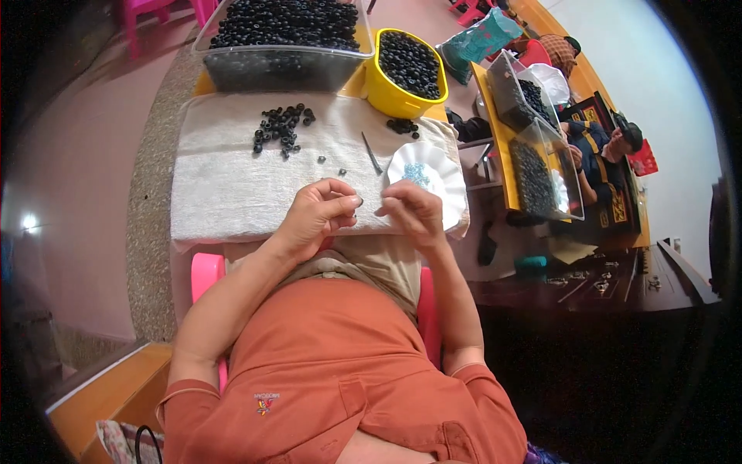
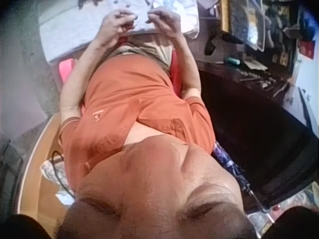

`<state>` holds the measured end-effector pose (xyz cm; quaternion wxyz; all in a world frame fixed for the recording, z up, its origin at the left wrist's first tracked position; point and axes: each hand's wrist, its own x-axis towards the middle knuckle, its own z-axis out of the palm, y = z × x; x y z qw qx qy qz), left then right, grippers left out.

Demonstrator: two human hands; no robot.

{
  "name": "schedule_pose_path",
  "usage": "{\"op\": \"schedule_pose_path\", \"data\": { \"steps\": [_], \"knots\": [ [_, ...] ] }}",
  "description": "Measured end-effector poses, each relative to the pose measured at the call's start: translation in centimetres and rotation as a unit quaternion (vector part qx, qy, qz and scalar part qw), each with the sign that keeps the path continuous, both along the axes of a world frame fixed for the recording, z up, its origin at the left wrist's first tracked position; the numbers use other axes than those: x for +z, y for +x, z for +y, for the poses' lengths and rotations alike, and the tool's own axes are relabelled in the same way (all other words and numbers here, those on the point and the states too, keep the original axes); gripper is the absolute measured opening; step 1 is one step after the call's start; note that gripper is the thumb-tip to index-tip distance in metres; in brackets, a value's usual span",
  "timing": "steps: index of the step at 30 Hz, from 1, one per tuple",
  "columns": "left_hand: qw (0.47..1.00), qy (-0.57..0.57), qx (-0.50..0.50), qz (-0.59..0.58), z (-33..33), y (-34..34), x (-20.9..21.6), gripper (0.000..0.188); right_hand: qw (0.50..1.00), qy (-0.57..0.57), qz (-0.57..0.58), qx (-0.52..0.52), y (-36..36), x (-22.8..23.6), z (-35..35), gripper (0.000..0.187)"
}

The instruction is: Assembling small black plastic components by hand at a workbench.

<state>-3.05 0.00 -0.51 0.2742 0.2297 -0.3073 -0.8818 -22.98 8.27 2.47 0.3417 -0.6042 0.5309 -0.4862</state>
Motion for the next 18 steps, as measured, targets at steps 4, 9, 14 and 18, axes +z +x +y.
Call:
{"op": "schedule_pose_path", "data": {
  "steps": [4,9,14,18],
  "knots": [
    [1.0,-0.002,-0.017,0.026,0.2,-0.1,0.2,0.012,0.998,0.016,-0.055,0.011,2.0,-0.4,-0.7,0.006],
    [0.999,-0.001,-0.021,0.044,0.2,0.1,0.3,0.013,0.991,0.036,-0.127,-0.005,2.2,-1.0,-1.0,0.009],
    [0.998,0.002,-0.028,0.056,0.2,0.2,0.6,0.013,0.975,0.096,-0.197,-0.034,2.3,-1.4,-0.8,0.013],
    [0.998,-0.012,-0.037,0.054,0.3,0.2,0.5,0.013,0.96,0.126,-0.248,-0.045,3.0,-0.8,-0.6,0.017]
  ]
}}
